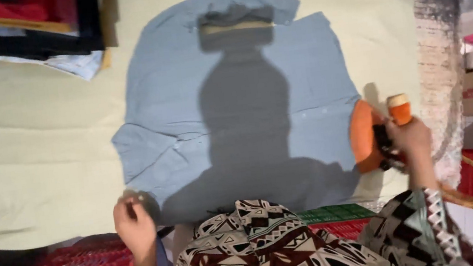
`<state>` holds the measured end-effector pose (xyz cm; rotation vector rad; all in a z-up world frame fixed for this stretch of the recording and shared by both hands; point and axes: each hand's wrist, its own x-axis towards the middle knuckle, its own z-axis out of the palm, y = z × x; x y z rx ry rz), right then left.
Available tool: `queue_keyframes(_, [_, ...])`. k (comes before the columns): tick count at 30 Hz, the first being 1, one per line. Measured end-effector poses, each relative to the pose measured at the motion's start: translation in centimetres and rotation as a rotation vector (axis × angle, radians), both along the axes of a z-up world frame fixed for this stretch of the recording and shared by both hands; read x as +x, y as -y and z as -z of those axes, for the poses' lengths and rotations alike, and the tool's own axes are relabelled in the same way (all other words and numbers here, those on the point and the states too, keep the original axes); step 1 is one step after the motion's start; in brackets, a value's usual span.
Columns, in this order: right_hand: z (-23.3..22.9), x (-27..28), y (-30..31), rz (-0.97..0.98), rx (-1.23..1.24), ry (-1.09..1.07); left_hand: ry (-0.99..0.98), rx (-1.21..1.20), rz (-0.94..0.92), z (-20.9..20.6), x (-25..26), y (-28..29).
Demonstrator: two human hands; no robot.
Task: The person irons a light blue shirt on a table, smoothing the sleeves, body, and collar with an orange iron. They then fold the shirt neatly and place it on a stack of other clothes.
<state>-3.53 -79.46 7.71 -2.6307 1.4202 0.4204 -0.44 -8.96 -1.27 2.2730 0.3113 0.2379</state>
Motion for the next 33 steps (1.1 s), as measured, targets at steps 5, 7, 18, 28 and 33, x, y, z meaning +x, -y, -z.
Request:
queue_keyframes(5, [-7.0, 1.5, 2.1, 0.078, 0.125, -0.027, -0.046, 0.078, -0.003, -1.6, -2.9, 3.8])
queue_keyframes(7, [-5.9, 1.4, 4.7, 0.017, -0.006, -0.088, -0.088, 0.090, -0.057, -1.0, -3.0, 4.8])
queue_keyframes(18, [4.7, -7.6, -6.2, 0.178, 0.047, 0.349, -0.109, -0.214, -0.147, -0.4, -2.5, 5.5])
queue_keyframes(28, [12.6, -16.5, -11.3, 0.220, 0.184, 0.529, -0.527, -0.432, -0.183, -4.3, 0.0, 5.0])
queue_keyframes(33, [6.6, -22.4, -15.1, 0.149, 0.294, 0.200, -0.572, -0.568, -0.288, -8.9, -1.6, 2.9])
